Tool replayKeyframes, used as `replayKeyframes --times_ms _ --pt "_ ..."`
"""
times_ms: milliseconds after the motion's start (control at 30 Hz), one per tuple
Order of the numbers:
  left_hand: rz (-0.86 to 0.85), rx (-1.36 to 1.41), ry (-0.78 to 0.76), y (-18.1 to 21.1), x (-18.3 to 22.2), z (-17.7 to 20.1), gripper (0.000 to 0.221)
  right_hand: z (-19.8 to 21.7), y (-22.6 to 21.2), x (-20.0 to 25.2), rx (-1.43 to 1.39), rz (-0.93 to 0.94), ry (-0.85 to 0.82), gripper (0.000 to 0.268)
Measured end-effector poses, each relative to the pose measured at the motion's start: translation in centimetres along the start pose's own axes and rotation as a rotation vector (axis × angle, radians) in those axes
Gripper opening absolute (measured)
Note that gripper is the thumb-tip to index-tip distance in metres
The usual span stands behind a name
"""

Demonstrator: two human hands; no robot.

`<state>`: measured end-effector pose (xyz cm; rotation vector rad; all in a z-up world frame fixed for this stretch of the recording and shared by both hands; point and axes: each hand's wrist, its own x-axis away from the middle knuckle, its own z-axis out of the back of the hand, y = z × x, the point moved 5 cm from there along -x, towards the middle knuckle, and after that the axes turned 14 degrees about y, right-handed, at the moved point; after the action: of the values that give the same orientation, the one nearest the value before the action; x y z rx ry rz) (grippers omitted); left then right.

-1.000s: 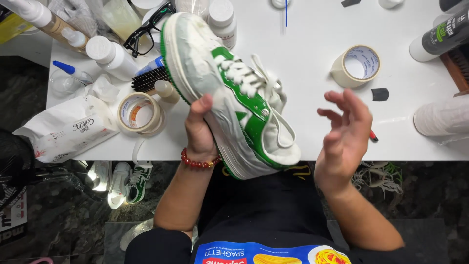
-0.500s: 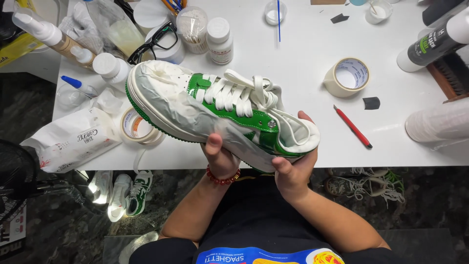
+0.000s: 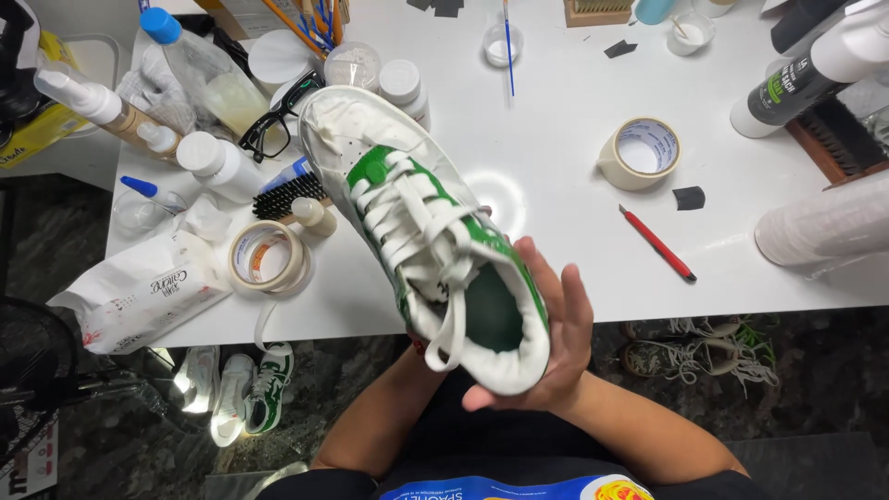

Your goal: The person wraps masking tape and protective film around the upper of a green and white sneaker, pressing the material along the sole edge and toe area. They then set the taped shoe aside and thread white laces through the eyelets of a second sneaker, pulling the laces tight by hand.

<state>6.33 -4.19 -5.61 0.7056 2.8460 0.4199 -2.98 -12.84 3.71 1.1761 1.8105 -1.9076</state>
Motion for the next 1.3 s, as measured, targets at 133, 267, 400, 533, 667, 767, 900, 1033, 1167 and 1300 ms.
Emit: replayKeyframes --times_ms 133,267,400,533,667,767,900,1033,1167,1300 --pt "0.236 0.196 -0.046 1.4 0.1 -2.4 0.080 -0.5 -0.5 0.2 0.039 0.107 -0.077 0.127" --pt "0.252 0.128 -0.037 2.9 0.5 -4.7 0.083 0.2 0.6 0.9 -0.339 -0.064 -0.093 0.113" --pt "0.149 -0.107 0.005 3.7 0.5 -5.6 0.094 1.3 1.7 -0.1 -0.243 -0.176 -0.124 0.109" --pt "0.072 -0.251 0.029 3.8 0.6 -5.8 0.103 1.7 2.3 -0.2 -0.194 -0.137 -0.150 0.106" --pt "0.003 -0.370 0.082 3.2 0.6 -4.3 0.115 1.1 3.0 0.8 -0.073 -0.080 -0.161 0.100" --pt "0.017 -0.312 0.094 2.3 1.4 -1.4 0.119 1.1 3.7 1.9 -0.067 -0.071 -0.151 0.099" --pt "-0.003 -0.473 -0.048 1.7 1.7 -0.6 0.112 2.9 5.2 0.8 -0.130 -0.225 -0.036 0.104" --pt "-0.036 -0.722 -0.073 1.1 1.7 -0.9 0.107 2.4 5.8 -2.5 -0.176 -0.423 0.041 0.112" --pt "-0.202 -1.184 -0.021 1.4 0.6 -1.1 0.103 3.1 8.6 -2.3 -0.033 -0.494 0.010 0.115" --pt "-0.278 -1.393 -0.079 1.6 -1.4 0.6 0.099 3.4 12.8 -2.4 -0.166 -0.686 -0.017 0.105"
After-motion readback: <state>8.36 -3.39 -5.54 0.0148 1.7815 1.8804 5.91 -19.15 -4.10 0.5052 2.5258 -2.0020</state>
